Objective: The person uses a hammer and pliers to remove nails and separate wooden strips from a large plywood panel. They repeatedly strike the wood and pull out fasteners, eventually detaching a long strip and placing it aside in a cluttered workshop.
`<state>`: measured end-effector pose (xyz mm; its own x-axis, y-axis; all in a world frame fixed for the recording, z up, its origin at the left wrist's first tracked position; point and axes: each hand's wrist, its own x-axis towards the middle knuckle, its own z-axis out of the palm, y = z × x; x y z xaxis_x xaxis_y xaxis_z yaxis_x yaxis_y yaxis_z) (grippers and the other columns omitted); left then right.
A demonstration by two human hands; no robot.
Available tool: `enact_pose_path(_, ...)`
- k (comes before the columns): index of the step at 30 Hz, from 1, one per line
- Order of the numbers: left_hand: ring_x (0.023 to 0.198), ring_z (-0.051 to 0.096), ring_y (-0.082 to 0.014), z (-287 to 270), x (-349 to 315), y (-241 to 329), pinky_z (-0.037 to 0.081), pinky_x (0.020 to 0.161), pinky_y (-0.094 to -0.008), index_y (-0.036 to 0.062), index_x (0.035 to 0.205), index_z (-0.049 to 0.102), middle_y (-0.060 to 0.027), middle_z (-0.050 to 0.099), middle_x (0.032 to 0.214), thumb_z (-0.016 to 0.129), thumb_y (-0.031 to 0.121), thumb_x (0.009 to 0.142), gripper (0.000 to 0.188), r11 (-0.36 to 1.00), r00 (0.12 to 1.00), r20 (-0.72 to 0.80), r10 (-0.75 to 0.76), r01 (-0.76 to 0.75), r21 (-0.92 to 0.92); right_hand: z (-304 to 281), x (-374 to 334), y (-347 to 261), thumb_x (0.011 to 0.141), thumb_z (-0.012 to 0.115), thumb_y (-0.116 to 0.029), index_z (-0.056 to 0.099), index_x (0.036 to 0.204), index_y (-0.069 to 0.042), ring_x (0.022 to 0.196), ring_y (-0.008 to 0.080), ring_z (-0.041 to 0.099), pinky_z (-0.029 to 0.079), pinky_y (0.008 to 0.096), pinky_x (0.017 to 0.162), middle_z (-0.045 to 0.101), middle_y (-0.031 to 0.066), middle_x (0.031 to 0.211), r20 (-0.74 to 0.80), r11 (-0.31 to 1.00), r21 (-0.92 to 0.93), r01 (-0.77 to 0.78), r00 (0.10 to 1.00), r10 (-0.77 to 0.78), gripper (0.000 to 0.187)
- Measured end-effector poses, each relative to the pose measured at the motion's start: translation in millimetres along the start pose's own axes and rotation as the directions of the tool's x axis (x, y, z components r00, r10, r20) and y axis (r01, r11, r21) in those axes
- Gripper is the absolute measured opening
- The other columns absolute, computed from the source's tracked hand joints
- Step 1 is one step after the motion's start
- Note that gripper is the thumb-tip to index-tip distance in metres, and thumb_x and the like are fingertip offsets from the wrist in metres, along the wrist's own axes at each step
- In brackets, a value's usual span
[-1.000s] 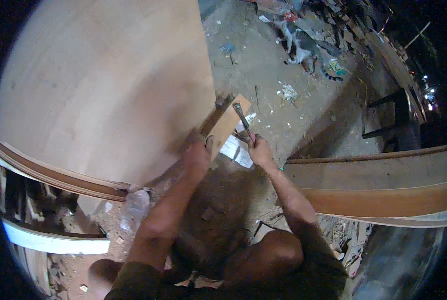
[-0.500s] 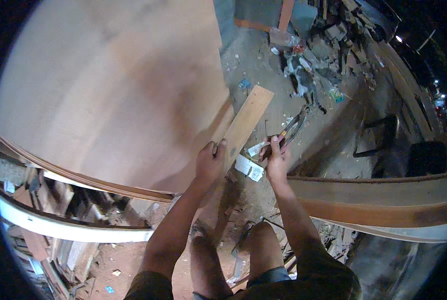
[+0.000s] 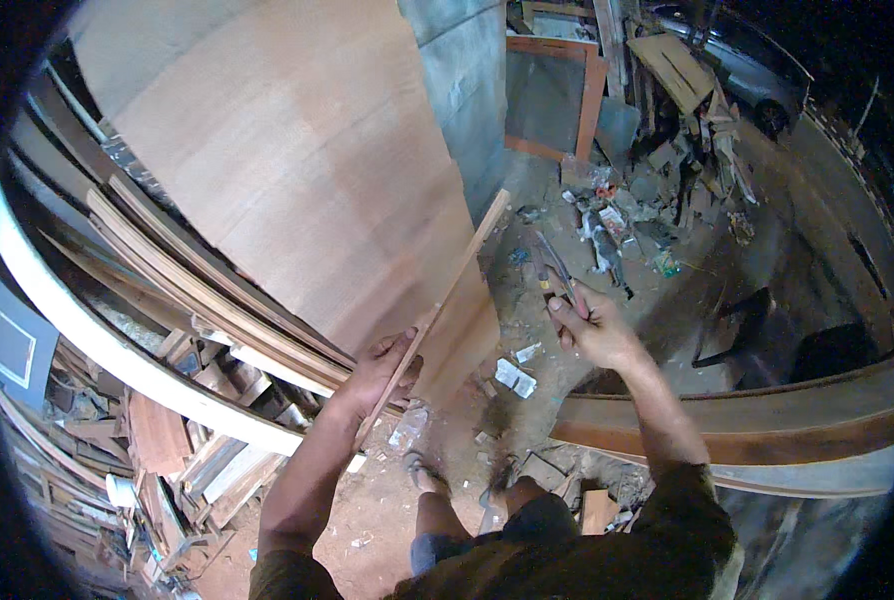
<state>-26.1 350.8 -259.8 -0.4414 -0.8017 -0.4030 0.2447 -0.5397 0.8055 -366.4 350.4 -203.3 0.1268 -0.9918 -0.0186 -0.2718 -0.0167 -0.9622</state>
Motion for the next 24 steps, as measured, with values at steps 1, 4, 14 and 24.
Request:
enact_pose_path(1,0.044,0.041,-0.0084,7,-17,10,0.031,0.040,-0.0259,0.0131,0.091,0.055,0.0009,0.048,0.058,0.052,0.043,0.103,0.033,0.998,0.999,-0.027,0.034,-0.033,0.058,-6,-10,-25,0.100,0.062,-0.031,0.061,0.126,-0.012,0.059,0.0060,0.047,0.041,0.0261,0.053,0.053,-0.0049,0.073,0.060,1.000,-0.026,-0.010,0.998,0.011,0.032)
enact_pose_path(4,0.044,0.041,-0.0083,32,-59,28,0.031,0.040,-0.0258,0.0137,0.083,0.055,0.0010,0.046,0.056,0.052,0.045,0.103,0.037,0.977,0.988,-0.066,0.137,-0.124,0.176,-30,-37,-80,0.101,0.061,-0.030,0.056,0.134,-0.012,0.062,0.0082,0.052,0.047,0.0260,0.056,0.055,-0.0032,0.077,0.203,0.980,-0.194,-0.036,0.976,0.076,0.038)
enact_pose_path(14,0.043,0.035,-0.0070,64,-171,55,0.029,0.040,-0.0245,0.0162,0.080,0.051,0.0040,0.040,0.054,0.051,0.045,0.103,0.037,0.964,0.973,-0.031,0.231,-0.224,0.142,-29,-93,-191,0.103,0.052,-0.023,0.027,0.156,-0.015,0.078,0.0186,0.068,0.060,0.0308,0.069,0.067,0.0129,0.103,0.633,0.988,-0.092,-0.120,0.759,0.151,0.060)
enact_pose_path(24,0.045,0.037,-0.0068,87,-227,65,0.027,0.039,-0.0238,0.0167,0.091,0.051,0.0039,0.043,0.059,0.050,0.048,0.103,0.034,0.969,0.979,-0.019,0.205,-0.200,0.147,-38,-138,-239,0.102,0.054,-0.028,0.023,0.158,-0.017,0.076,0.0203,0.071,0.061,0.0362,0.073,0.069,0.0229,0.109,0.720,0.985,-0.038,-0.169,0.678,0.145,0.064)
